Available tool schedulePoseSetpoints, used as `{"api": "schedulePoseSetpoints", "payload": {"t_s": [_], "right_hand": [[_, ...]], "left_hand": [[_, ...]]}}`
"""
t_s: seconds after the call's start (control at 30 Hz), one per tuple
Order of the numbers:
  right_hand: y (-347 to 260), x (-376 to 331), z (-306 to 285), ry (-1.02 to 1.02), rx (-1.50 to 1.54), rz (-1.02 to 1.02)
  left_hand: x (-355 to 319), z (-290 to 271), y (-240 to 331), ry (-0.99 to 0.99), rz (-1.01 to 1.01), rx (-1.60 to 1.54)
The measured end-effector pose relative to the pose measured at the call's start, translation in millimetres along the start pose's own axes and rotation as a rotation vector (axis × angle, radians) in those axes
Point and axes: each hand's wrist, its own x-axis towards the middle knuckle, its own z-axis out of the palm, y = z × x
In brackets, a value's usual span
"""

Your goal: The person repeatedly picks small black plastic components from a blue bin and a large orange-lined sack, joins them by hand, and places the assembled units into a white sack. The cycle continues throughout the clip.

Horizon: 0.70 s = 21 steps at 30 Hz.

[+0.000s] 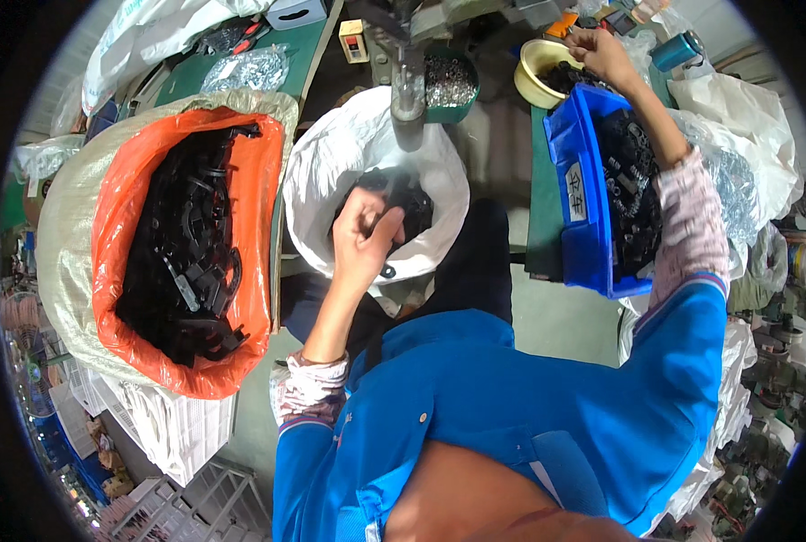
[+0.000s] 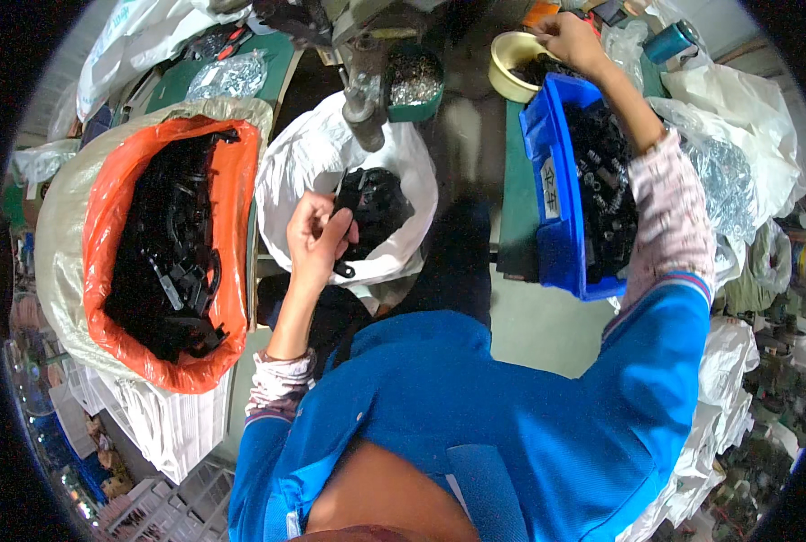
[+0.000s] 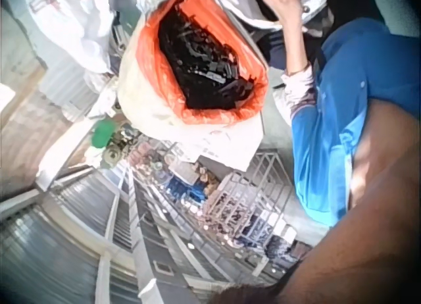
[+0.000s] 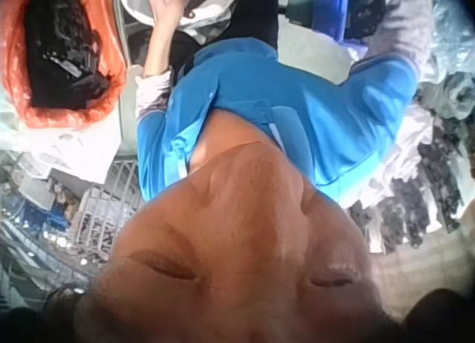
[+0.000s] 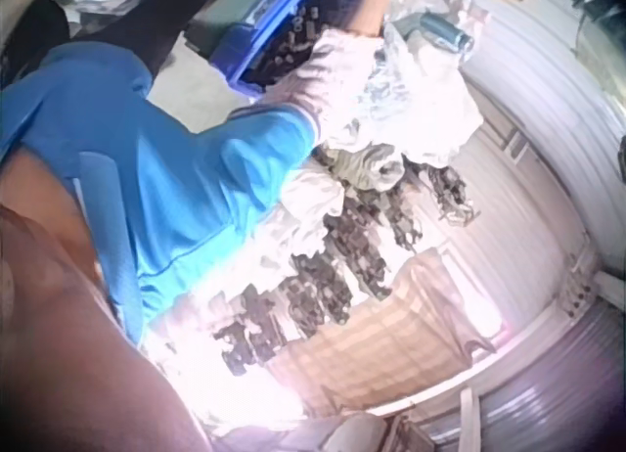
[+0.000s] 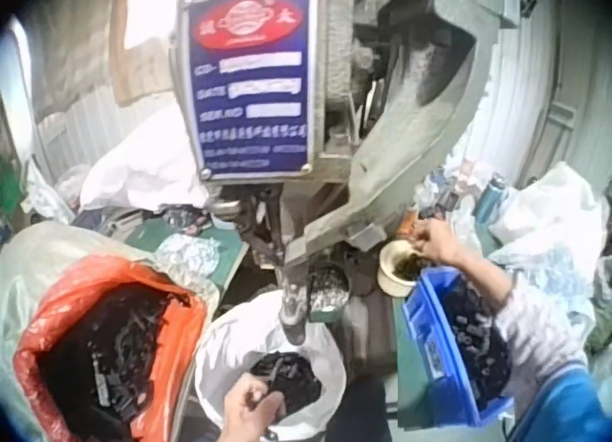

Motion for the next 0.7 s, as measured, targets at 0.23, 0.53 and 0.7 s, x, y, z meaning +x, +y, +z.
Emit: {"api": "schedulePoseSetpoints", "payload": {"t_s": [0.23, 0.53, 0.7], "right_hand": [[84.5, 21.3, 56.3, -0.394, -0.314, 0.225], [63.2, 17.2, 20.7, -0.028, 0.244, 0.235], [-159.1, -42.6, 11.8, -0.198, 0.682, -0.081]], "left_hand": [[-11.2, -6.5, -8.9, 0.019, -0.036, 0.014], [23.2, -0.4, -0.2, -0.026, 0.096, 0.044], [36.2, 2.3, 4.3, -0.057, 0.238, 0.095]]}}
